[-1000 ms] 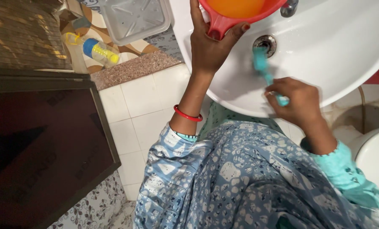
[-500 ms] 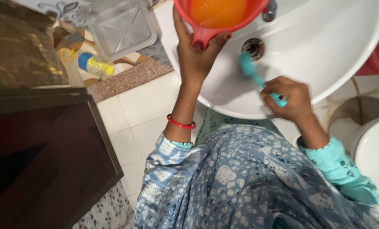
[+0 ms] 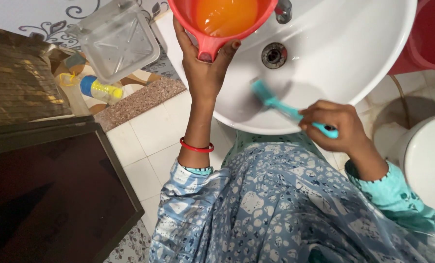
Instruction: The person scrubs a white bathroom sink with a blue brush while holding a red bowl containing orange liquid. The person repeatedly pours liquid from the bowl into the sink and scrubs the basin and drain area.
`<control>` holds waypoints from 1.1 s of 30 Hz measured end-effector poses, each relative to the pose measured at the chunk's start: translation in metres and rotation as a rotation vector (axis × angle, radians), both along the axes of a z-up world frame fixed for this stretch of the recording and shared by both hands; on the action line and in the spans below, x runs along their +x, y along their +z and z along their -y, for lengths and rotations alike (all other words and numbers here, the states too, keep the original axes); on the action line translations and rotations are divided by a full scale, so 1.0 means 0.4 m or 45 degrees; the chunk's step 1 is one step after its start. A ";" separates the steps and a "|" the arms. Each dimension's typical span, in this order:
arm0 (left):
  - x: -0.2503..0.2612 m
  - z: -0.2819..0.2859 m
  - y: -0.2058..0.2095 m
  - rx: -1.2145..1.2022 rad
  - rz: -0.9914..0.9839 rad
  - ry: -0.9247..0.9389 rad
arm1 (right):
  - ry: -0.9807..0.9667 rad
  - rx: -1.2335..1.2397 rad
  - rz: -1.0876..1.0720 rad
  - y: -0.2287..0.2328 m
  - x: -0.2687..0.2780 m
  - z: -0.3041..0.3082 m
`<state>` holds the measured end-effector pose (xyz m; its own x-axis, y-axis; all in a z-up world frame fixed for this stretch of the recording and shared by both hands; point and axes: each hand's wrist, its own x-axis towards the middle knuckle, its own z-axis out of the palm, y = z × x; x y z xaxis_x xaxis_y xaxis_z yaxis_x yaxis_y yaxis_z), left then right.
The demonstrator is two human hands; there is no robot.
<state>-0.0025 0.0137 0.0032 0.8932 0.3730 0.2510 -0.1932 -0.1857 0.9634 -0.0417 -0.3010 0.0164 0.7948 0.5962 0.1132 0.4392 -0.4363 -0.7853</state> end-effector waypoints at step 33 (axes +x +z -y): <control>0.020 0.077 -0.039 -0.345 -0.007 0.248 | 0.281 -0.296 0.200 -0.017 0.247 0.247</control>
